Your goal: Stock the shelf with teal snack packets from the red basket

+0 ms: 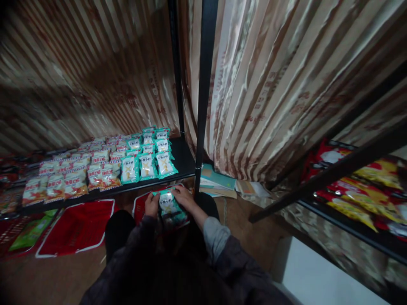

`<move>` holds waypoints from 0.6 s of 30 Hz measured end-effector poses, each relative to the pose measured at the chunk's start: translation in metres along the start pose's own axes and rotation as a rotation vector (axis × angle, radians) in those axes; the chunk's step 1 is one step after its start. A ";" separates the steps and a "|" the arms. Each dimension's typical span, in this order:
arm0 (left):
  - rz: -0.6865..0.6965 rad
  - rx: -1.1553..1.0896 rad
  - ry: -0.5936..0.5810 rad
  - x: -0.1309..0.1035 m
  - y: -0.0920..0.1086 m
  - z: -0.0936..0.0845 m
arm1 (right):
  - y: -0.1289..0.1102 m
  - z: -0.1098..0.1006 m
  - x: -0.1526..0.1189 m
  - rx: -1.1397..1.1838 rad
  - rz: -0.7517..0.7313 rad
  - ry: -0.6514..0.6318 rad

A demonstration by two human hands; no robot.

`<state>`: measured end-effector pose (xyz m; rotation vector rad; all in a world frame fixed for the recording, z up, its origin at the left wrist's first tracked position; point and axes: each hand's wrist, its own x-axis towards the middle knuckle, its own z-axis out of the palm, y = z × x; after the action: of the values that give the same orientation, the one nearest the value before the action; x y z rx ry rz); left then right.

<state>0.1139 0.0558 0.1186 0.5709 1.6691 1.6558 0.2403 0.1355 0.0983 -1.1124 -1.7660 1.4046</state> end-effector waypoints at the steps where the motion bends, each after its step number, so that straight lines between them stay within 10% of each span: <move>1: 0.012 -0.003 0.000 -0.003 0.008 0.001 | -0.008 -0.002 -0.002 0.046 -0.018 0.010; 18: 0.028 -0.184 -0.137 0.001 0.049 0.015 | -0.061 -0.014 0.008 0.361 0.019 0.172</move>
<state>0.1168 0.0706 0.1673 0.6046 1.4002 1.7283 0.2342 0.1434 0.1606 -1.0205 -1.3206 1.5160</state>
